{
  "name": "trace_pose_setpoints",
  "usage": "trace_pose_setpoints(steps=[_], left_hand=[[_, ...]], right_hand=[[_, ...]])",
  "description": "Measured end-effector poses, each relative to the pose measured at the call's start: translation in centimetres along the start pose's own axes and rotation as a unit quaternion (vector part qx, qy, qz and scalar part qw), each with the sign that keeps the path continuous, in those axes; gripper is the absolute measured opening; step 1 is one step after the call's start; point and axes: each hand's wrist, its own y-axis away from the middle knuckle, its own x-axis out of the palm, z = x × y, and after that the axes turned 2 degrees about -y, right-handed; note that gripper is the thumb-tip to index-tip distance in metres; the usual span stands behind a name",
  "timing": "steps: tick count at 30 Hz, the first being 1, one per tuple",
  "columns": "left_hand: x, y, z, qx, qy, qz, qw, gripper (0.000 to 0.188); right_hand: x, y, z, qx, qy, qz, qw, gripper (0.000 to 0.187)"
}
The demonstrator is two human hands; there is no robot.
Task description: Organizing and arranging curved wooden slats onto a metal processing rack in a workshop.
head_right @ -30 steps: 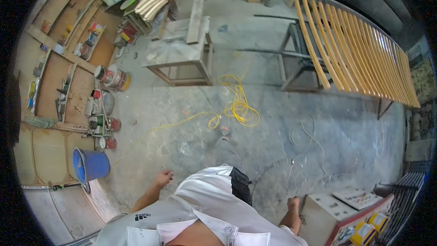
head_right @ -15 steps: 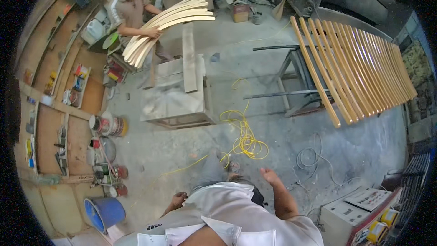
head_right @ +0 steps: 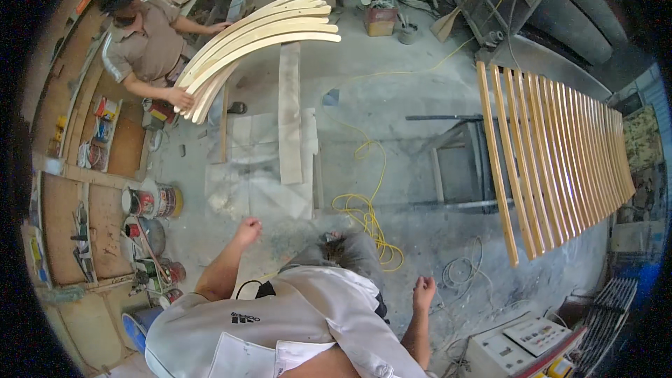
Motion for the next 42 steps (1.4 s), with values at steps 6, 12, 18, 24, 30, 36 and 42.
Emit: trace_pose_setpoints(steps=[6, 12, 18, 24, 30, 36, 42], left_hand=[[3.5, -9.9, -13.2, 0.003, -0.057, 0.045, 0.997, 0.026], [7.0, -15.8, -19.8, 0.040, -0.200, 0.050, 0.978, 0.033], [5.7, -23.9, -26.1, 0.063, -0.192, 0.014, 0.979, 0.035], [-0.2, -35.8, -34.4, 0.029, -0.230, -0.017, 0.973, 0.036], [-2.4, -42.8, -46.2, -0.085, 0.103, -0.075, 0.988, 0.033], [-3.3, -45.9, -47.1, -0.119, 0.274, -0.147, 0.943, 0.032], [-2.6, -48.2, -46.1, -0.140, 0.461, -0.264, 0.836, 0.038]], right_hand=[[-1.5, -9.1, 6.5, -0.156, 0.035, -0.149, 0.976, 0.013], [2.5, -19.2, 26.4, -0.296, 0.143, -0.100, 0.939, 0.018], [10.2, -29.0, 41.6, -0.374, 0.159, 0.000, 0.914, 0.020], [26.9, -38.5, 53.0, -0.430, 0.108, 0.095, 0.891, 0.020], [41.8, -44.9, 56.1, -0.342, 0.149, 0.255, 0.892, 0.019], [54.3, -49.7, 62.8, -0.362, 0.178, 0.432, 0.806, 0.028], [65.6, -57.3, 71.5, -0.435, 0.232, 0.516, 0.700, 0.038]])
